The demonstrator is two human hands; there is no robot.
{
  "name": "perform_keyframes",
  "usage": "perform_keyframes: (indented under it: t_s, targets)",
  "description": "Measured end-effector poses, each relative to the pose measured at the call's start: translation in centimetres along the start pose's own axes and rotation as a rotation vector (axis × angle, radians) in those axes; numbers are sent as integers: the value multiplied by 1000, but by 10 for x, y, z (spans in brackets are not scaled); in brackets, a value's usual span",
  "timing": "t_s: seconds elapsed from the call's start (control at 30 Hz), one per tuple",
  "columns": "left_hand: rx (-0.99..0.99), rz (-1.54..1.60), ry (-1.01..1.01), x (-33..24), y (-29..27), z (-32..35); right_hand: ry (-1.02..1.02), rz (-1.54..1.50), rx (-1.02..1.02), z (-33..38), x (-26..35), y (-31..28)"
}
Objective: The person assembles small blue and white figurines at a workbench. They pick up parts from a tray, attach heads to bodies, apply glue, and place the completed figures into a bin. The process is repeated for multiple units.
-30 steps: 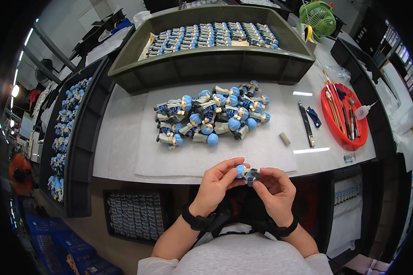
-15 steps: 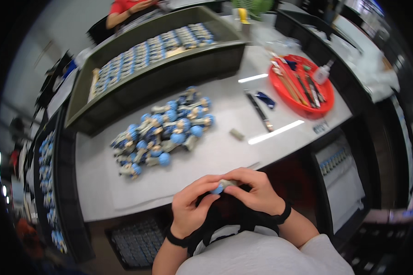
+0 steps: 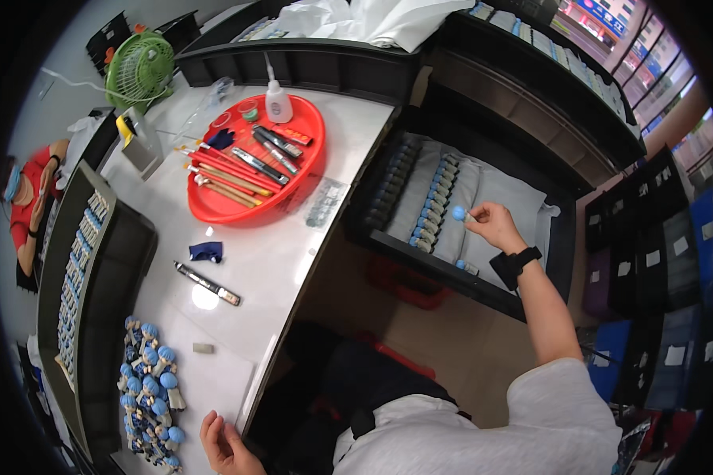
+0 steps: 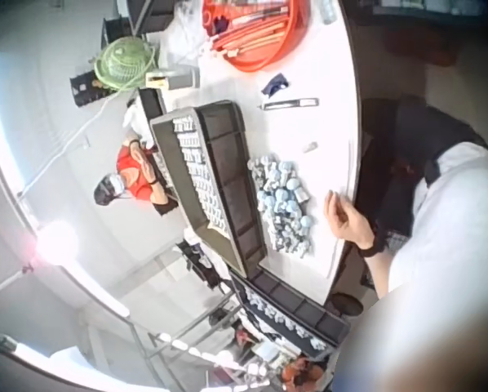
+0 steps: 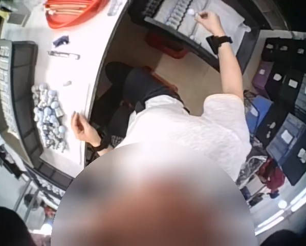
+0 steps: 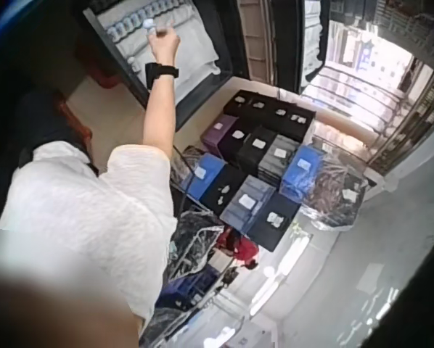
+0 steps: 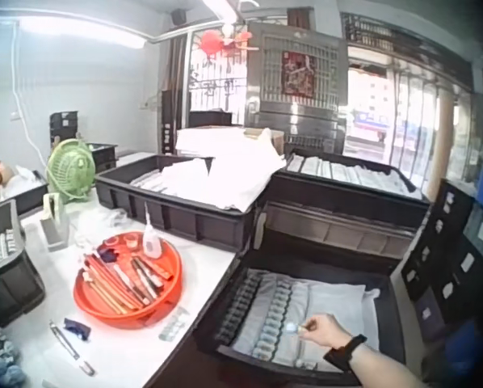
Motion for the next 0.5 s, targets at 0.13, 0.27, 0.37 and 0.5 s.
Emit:
perform_keyframes:
  t_s: [0.13, 0.27, 0.37, 0.5]
  targets:
    - [-12, -50, 10, 2, 1, 2, 169, 279, 274, -9, -103, 9]
    - [-1, -81, 28, 0, 2, 2, 258, 226, 427, -3, -126, 23]
    - [2, -151, 52, -4, 6, 3, 244, 218, 442, -6, -135, 33]
    - [22, -119, 5, -3, 7, 5, 223, 308, 470, -16, -137, 42]
Point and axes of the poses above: each hand's wrist, its own z-axis away from the middle knuckle, its own y-axis out of the palm, x = y × z, the point moved 2 cm from there along -z, towards the middle knuckle
